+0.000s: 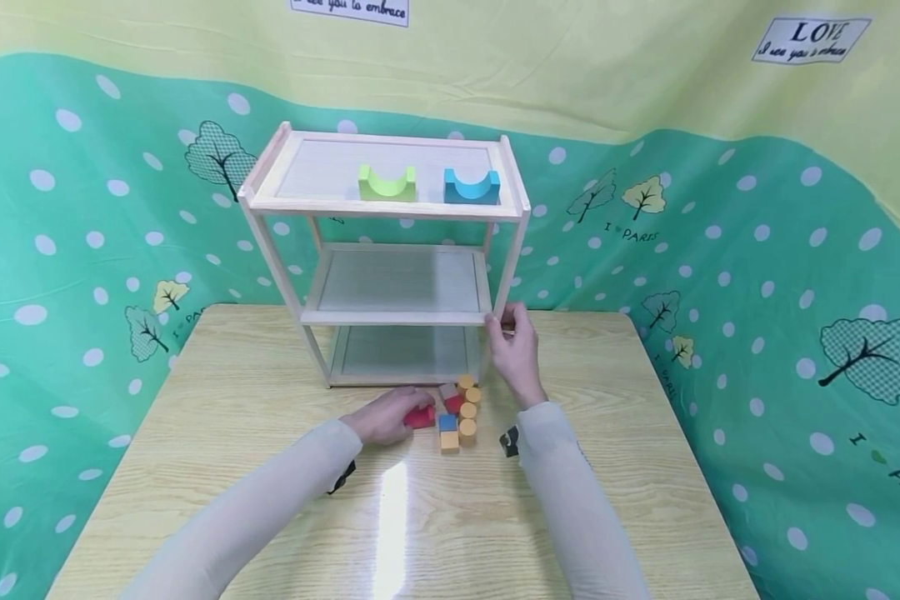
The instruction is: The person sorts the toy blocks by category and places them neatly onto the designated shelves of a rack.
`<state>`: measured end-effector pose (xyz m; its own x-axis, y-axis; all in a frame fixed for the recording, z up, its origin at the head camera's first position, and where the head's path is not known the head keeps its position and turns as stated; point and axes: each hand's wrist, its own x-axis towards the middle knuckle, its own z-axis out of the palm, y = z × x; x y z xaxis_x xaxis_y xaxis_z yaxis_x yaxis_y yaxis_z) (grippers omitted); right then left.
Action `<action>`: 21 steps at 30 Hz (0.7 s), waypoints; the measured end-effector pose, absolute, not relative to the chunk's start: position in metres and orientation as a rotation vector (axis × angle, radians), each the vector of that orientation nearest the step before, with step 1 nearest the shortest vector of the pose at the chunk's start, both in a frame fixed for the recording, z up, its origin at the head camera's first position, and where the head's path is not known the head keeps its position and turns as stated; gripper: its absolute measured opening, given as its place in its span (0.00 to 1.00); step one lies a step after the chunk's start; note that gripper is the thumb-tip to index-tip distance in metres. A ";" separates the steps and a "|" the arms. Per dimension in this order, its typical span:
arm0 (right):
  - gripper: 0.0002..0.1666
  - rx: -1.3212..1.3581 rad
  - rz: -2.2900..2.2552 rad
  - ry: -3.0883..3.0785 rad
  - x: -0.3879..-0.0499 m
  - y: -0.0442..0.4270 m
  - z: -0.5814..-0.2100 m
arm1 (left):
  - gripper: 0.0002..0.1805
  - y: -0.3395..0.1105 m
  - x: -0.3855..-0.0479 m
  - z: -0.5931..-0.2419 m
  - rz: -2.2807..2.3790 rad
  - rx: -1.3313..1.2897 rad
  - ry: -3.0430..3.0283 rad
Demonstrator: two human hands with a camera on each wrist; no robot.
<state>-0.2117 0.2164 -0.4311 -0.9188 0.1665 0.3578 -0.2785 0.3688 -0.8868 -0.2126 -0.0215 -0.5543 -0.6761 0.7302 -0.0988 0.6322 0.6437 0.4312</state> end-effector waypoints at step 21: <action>0.12 0.130 1.554 -2.256 -0.202 0.211 -0.415 | 0.34 -0.053 -0.207 -0.530 0.526 1.102 2.619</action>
